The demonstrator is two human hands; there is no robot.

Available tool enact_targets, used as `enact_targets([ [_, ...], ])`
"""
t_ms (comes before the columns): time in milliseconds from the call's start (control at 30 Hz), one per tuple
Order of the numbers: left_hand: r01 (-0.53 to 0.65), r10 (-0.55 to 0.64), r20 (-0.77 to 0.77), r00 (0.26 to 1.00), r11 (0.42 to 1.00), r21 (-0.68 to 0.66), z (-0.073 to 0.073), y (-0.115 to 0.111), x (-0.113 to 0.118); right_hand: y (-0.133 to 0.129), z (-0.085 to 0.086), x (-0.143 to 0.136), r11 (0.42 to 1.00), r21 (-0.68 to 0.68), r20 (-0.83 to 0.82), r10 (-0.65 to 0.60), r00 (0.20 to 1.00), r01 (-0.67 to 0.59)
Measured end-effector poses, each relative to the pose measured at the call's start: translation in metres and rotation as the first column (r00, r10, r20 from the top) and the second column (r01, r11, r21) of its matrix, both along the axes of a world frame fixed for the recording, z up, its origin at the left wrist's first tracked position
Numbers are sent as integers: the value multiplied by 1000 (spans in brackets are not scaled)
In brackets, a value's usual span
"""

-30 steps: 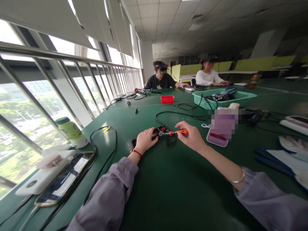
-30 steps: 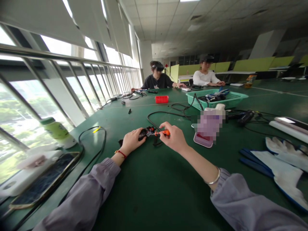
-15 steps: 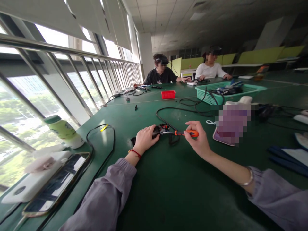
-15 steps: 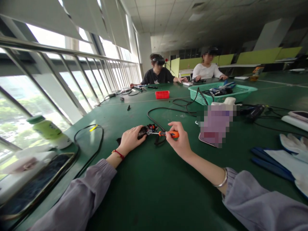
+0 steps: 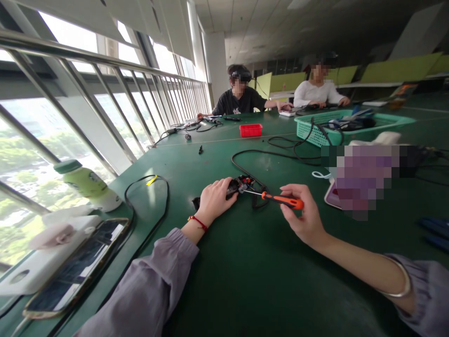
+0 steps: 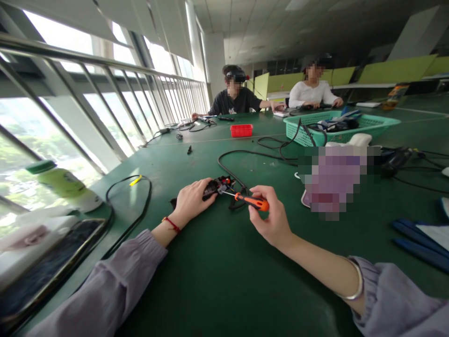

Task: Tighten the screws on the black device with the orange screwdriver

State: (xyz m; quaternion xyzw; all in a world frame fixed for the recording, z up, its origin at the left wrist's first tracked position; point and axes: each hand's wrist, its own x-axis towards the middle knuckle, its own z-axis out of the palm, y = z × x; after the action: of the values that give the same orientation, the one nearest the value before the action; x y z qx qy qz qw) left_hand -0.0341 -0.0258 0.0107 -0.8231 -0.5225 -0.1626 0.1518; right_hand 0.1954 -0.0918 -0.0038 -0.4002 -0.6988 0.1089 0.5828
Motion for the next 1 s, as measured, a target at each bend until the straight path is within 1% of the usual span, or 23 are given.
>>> enact_targets([
  [100,-2,2,-3,1000,1000,0,0,0,1,-1,2,2,997,-70,12,10,1000,-9],
  [200,-2,2,12,1000,1000,-1,-1,1,0,-2,3,2,995,-94,14,18,1000,-17],
  [267,-4,4,29,1000,1000,-19,0,2,0,-2,1,2,998,-60,-5,-3,1000,2],
  [333,4,-2,41,999,999,-48,2,2,-1,-1,-2,1,1000,4,-32,-19,999,19],
  [400,26,-23,46,999,997,-72,4,1,-2,0,-5,1,999,49,-48,-4,999,6],
  [467,52,-49,47,998,995,-86,4,1,-3,1,-5,1,998,65,-61,16,998,-12],
  [533,77,-74,38,997,993,-90,2,2,-3,2,-2,0,997,75,-49,17,999,-14],
  [600,92,-92,11,996,992,-86,1,4,-4,3,4,-1,997,73,-1,-1,1000,2],
  [667,112,-113,-13,994,990,-83,4,8,-7,4,12,-2,999,37,45,-26,999,25],
  [700,123,-123,-3,992,989,-80,11,9,-8,4,15,-3,999,20,61,-32,998,31],
  [733,137,-134,37,990,988,-72,20,10,-10,5,17,-3,999,13,69,-39,997,38],
  [767,150,-143,120,983,987,-53,34,9,-12,5,18,-4,999,12,75,-41,996,41],
  [800,148,-139,251,958,989,-20,50,6,-14,5,18,-4,999,18,79,-44,996,43],
  [833,142,-139,418,898,990,23,69,1,-17,5,18,-4,999,26,80,-46,996,44],
  [867,134,-160,586,795,987,88,90,-6,-19,4,16,-5,999,31,81,-47,996,45],
  [900,161,-210,699,684,978,135,110,-15,-21,4,15,-5,998,32,82,-49,995,46],
  [933,233,-294,757,584,954,191,130,-26,-22,3,13,-5,998,32,85,-49,995,47],
  [967,299,-361,755,547,927,227,146,-37,-24,2,12,-5,998,31,91,-50,995,47],
  [1000,305,-378,712,591,923,236,160,-49,-25,1,10,-5,998,30,98,-51,994,48],
])
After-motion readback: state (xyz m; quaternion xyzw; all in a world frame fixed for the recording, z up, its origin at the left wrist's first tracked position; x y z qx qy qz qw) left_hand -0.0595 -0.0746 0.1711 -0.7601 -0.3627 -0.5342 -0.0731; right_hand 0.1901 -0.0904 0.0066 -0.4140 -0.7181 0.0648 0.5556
